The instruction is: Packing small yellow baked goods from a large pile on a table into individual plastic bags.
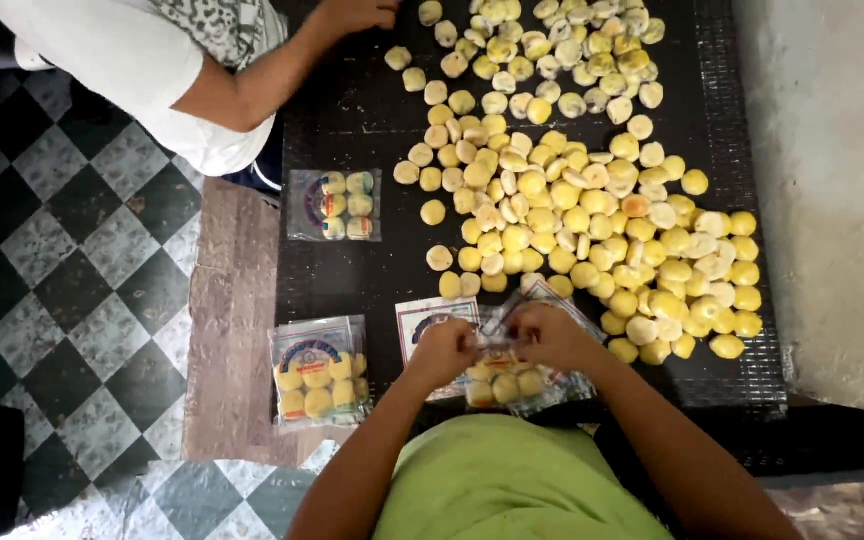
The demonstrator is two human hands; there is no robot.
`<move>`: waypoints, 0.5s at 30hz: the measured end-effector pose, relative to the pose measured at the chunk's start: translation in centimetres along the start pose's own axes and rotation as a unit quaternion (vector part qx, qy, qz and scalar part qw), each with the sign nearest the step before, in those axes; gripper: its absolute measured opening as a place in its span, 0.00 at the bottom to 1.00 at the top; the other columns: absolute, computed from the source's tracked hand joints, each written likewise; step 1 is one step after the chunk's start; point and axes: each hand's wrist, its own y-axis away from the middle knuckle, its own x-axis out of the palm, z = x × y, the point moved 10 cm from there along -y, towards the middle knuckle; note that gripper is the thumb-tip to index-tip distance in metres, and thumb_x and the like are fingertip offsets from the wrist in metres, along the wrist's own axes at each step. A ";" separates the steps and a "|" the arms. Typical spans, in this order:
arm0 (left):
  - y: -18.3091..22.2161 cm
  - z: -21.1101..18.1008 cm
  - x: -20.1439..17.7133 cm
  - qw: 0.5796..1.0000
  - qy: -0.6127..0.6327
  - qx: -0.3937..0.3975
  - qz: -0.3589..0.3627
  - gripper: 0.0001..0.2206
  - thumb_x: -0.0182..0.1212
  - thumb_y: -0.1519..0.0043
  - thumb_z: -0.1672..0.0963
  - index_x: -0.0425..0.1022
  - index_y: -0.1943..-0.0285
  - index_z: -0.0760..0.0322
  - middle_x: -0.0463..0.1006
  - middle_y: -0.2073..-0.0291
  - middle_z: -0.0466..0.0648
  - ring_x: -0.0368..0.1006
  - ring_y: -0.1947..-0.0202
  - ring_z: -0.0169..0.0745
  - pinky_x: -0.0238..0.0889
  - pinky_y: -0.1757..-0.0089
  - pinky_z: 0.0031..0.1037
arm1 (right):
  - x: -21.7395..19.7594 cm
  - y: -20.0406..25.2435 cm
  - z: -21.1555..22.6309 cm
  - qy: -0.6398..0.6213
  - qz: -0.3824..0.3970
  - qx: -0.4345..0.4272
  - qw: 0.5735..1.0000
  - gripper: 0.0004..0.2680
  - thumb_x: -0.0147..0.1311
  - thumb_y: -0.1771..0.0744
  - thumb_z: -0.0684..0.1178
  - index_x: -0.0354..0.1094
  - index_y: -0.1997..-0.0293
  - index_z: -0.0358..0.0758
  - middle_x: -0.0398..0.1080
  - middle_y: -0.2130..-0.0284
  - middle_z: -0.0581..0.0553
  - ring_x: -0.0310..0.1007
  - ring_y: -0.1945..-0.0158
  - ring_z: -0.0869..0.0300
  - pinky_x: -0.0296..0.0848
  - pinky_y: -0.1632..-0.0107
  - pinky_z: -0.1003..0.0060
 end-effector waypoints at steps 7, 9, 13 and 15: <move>-0.7 1.7 1.7 0.997 0.054 0.004 -0.054 0.09 0.65 0.57 0.55 0.67 0.76 0.55 0.72 0.81 0.45 0.73 0.70 0.48 0.63 0.63 0.35 | 0.9 3.4 -0.1 -0.390 -0.034 0.196 0.899 0.10 0.64 0.44 0.39 0.68 0.65 0.34 0.74 0.72 0.44 0.70 0.70 0.62 0.64 0.69 0.70; 0.0 0.7 -0.3 0.988 0.118 0.027 -0.098 0.09 0.66 0.56 0.57 0.67 0.76 0.58 0.73 0.81 0.48 0.73 0.71 0.49 0.64 0.64 0.33 | 3.2 4.4 -4.8 -0.251 0.031 0.272 0.928 0.12 0.56 0.38 0.44 0.70 0.53 0.29 0.71 0.56 0.31 0.71 0.55 0.50 0.68 0.55 0.57; 2.9 -2.1 -4.2 0.943 0.303 0.041 -0.128 0.30 0.64 0.53 0.62 0.59 0.39 0.62 0.76 0.68 0.58 0.74 0.60 0.53 0.65 0.55 0.34 | 4.0 3.9 -5.8 -0.274 -0.032 0.291 0.916 0.10 0.57 0.38 0.43 0.70 0.58 0.25 0.70 0.67 0.37 0.68 0.67 0.54 0.68 0.65 0.59; 3.5 0.8 -3.0 0.969 0.221 -0.080 -0.075 0.14 0.64 0.52 0.49 0.73 0.69 0.61 0.72 0.79 0.51 0.71 0.70 0.52 0.61 0.65 0.36 | 3.7 3.7 -6.3 -0.228 -0.052 0.258 0.938 0.09 0.54 0.36 0.44 0.71 0.58 0.26 0.71 0.67 0.35 0.70 0.66 0.54 0.71 0.67 0.58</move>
